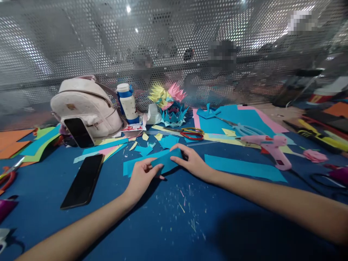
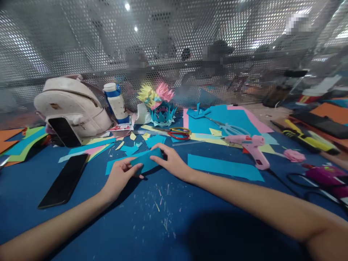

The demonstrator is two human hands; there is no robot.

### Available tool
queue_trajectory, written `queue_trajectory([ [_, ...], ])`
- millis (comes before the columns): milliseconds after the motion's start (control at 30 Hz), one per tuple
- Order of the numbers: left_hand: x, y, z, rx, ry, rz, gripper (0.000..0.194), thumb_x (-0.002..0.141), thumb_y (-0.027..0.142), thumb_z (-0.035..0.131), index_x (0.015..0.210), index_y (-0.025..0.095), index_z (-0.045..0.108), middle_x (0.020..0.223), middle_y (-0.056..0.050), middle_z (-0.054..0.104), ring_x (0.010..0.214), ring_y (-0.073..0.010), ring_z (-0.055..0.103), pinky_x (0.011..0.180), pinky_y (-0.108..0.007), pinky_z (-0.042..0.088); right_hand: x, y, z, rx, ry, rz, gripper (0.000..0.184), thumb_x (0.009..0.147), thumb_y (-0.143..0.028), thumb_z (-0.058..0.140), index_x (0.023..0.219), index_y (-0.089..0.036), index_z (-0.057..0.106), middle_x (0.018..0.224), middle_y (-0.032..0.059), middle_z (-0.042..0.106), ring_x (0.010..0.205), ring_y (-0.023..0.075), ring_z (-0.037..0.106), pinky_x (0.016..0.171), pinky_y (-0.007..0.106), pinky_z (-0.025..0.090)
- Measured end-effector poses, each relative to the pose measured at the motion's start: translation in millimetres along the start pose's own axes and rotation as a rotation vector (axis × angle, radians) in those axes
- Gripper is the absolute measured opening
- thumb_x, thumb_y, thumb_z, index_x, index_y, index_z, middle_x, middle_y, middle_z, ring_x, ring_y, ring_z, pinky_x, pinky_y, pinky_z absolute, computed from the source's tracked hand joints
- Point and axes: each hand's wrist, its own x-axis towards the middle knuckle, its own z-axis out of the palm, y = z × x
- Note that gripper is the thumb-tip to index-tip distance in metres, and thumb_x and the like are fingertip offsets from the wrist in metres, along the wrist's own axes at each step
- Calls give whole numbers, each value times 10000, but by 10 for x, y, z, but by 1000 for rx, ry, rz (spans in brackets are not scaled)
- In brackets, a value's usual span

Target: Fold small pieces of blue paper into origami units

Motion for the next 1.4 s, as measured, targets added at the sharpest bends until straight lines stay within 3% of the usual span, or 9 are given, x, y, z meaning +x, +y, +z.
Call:
queue_trajectory([
  [267, 18, 12, 5, 26, 21, -63, 212, 771, 358, 672, 811, 150, 664, 667, 5, 641, 593, -180, 683, 644, -312, 595, 19, 141, -75, 229, -35, 160, 344, 735, -427, 715, 942, -212, 543, 807, 0, 536, 688, 144, 520, 636, 280, 472],
  [600, 16, 35, 3, 59, 16, -47, 234, 791, 362, 654, 884, 155, 713, 779, -30, 720, 617, -190, 696, 671, -317, 592, 14, 160, -69, 187, -20, 157, 285, 733, -402, 725, 887, -219, 569, 791, -8, 523, 629, 123, 456, 579, 255, 418],
  [833, 28, 34, -15, 73, -3, -40, 219, 835, 358, 605, 903, 166, 687, 849, -34, 707, 640, -196, 705, 677, -299, 571, 14, 137, -82, 139, 2, 165, 285, 766, -417, 690, 938, -223, 571, 647, -41, 411, 563, 116, 395, 519, 243, 367],
  [967, 26, 47, -9, 84, -6, -42, 227, 835, 363, 595, 910, 166, 678, 855, -33, 696, 653, -198, 706, 684, -299, 566, 13, 133, -83, 174, -6, 170, 296, 772, -409, 685, 964, -224, 556, 710, -24, 484, 603, 125, 463, 553, 258, 421],
  [1133, 25, 45, -17, 127, 31, -48, 224, 827, 378, 590, 794, 160, 624, 703, 1, 640, 625, -199, 703, 629, -275, 542, 11, 142, -74, 280, -58, 167, 332, 762, -370, 699, 1003, -229, 520, 829, 0, 554, 710, 140, 547, 628, 272, 485],
  [1400, 12, 29, -27, 44, 37, -44, 233, 834, 330, 609, 685, 172, 526, 622, 42, 542, 580, -170, 696, 562, -222, 528, 19, 118, -77, 295, -36, 180, 297, 726, -291, 740, 965, -209, 585, 810, -7, 581, 641, 112, 506, 603, 262, 472],
])
